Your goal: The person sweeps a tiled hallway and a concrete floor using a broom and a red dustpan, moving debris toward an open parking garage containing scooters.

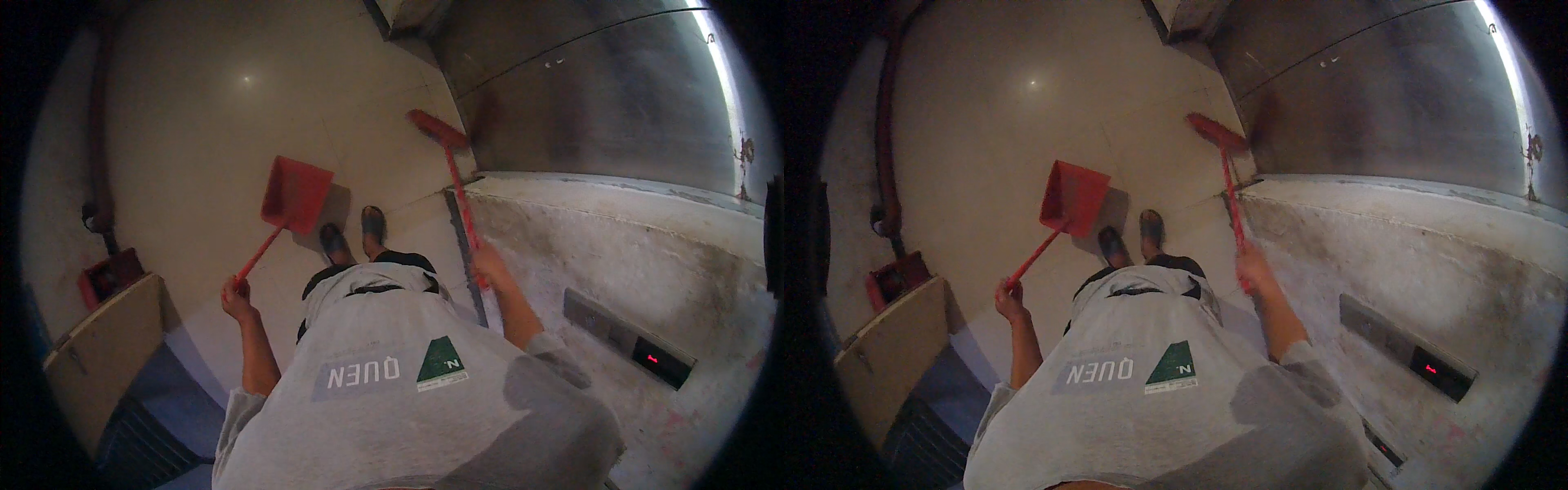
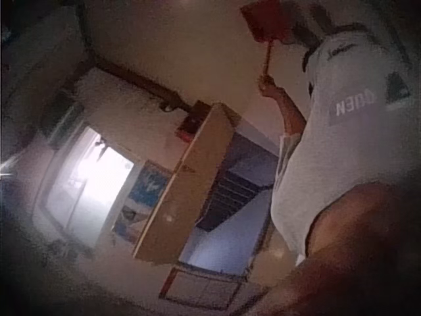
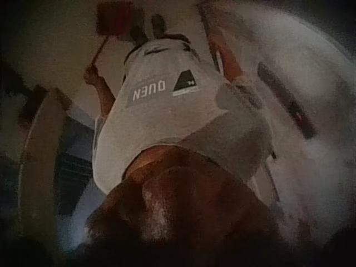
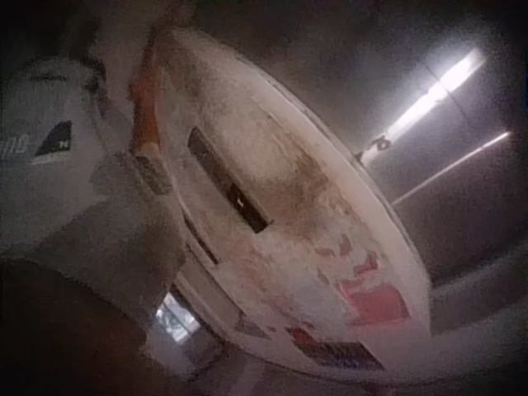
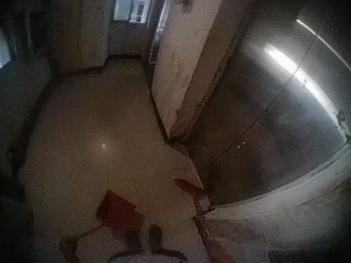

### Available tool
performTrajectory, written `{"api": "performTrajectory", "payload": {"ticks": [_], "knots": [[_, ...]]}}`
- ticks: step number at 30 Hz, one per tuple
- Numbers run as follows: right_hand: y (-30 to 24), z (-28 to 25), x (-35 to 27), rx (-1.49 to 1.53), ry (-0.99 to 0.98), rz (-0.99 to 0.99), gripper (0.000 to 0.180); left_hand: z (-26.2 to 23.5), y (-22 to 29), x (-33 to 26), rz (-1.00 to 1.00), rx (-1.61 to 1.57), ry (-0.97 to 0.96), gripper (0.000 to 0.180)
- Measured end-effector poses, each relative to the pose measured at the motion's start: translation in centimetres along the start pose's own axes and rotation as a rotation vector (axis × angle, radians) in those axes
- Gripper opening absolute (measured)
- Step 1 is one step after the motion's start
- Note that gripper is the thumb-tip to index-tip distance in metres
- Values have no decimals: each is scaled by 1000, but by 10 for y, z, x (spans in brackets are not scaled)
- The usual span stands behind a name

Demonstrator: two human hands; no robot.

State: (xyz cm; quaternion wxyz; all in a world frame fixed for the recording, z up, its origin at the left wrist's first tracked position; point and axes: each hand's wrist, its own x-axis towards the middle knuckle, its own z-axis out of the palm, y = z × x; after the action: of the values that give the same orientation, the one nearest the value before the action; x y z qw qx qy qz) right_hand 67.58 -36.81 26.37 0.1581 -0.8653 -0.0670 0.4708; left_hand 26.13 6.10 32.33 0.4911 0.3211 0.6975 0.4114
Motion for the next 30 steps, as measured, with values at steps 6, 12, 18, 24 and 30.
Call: {"api": "performTrajectory", "payload": {"ticks": [6, 12, 18, 24, 30], "knots": [[-72, -44, -129, 906, -229, 448, 46, 16, 7, 11, -28, 63, -45, 11], [-70, -67, -139, 704, -85, 395, 45, 5, -8, 10, 2, 10, -26, 9], [-59, -20, -66, 804, -42, 332, 31, 11, -2, 15, -33, 64, 15, 13], [-105, -3, -106, 1070, -201, 397, 28, -2, -15, 29, -19, 62, -16, 12], [-113, -64, -145, 1079, -314, 351, 46, 3, -19, 25, 5, 64, -9, 12]]}}
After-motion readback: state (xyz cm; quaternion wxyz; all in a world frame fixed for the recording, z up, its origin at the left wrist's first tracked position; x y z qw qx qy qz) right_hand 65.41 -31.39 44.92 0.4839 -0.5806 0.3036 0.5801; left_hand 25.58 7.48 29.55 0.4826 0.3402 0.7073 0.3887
